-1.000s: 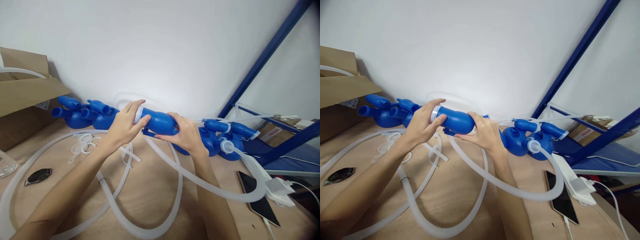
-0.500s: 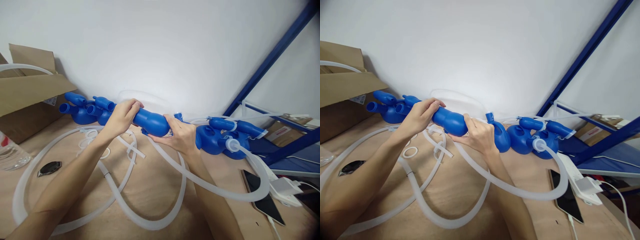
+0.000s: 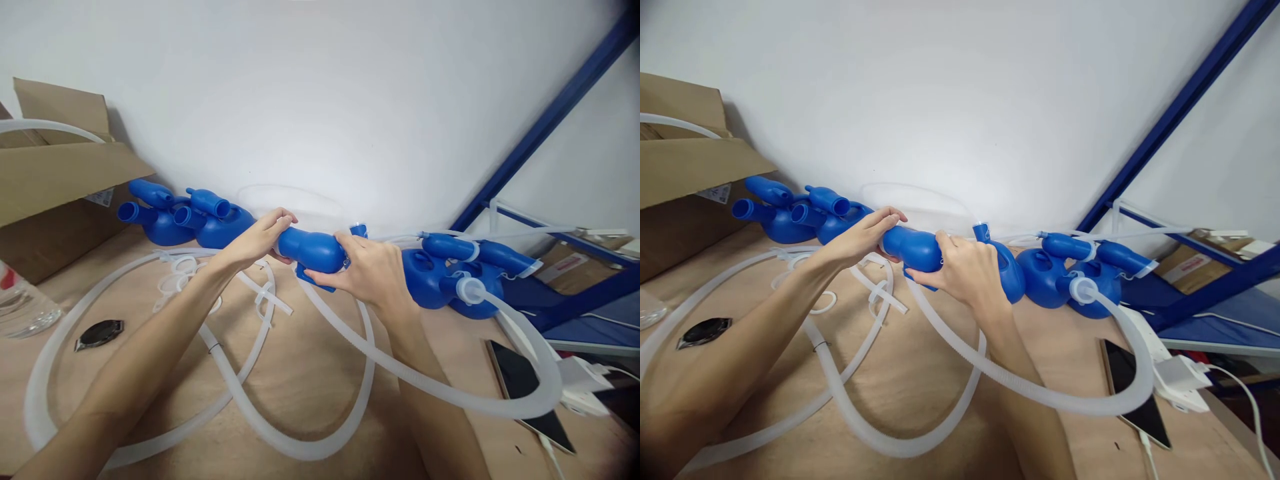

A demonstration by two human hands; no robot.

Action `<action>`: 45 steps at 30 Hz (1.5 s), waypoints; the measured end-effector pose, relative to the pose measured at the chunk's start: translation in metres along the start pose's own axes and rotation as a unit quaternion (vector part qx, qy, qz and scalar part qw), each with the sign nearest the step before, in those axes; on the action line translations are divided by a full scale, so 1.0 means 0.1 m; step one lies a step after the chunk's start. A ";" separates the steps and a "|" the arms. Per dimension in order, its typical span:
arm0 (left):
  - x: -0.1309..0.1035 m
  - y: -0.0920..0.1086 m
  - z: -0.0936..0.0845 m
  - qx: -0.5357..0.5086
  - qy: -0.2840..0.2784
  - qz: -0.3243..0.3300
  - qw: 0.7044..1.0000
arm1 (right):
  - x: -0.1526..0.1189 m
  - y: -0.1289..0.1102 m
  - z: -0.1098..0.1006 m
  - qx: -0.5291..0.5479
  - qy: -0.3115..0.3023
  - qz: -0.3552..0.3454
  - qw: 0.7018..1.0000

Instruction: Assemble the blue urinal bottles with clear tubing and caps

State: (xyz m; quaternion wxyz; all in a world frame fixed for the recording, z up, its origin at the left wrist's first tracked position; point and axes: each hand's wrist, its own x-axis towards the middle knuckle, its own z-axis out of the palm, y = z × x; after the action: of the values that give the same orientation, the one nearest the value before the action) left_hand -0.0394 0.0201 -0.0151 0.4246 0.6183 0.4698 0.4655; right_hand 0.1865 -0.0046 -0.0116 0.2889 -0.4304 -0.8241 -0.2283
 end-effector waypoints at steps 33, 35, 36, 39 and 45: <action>-0.29 0.31 -0.02 0.151 -0.093 0.107 0.978 | 0.03 0.35 -0.28 0.220 0.057 0.061 0.972; -0.28 0.30 -0.02 0.142 -0.082 0.096 0.982 | 0.03 0.33 -0.26 0.214 0.059 0.055 0.973; -0.27 0.29 -0.02 0.145 -0.068 0.097 0.982 | 0.03 0.32 -0.26 0.212 0.060 0.056 0.974; -0.26 0.26 0.02 0.161 -0.014 0.122 0.979 | 0.04 0.28 -0.23 0.203 0.067 0.073 0.974; -0.25 0.30 -0.10 0.211 0.034 0.152 0.965 | 0.07 0.22 -0.19 0.174 0.054 0.112 0.977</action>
State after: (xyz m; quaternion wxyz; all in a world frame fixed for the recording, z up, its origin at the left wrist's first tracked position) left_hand -0.0464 -0.0091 0.0112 0.1928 0.7419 0.4721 0.4353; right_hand 0.2068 -0.0014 0.0094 0.4276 -0.4500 -0.7808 -0.0705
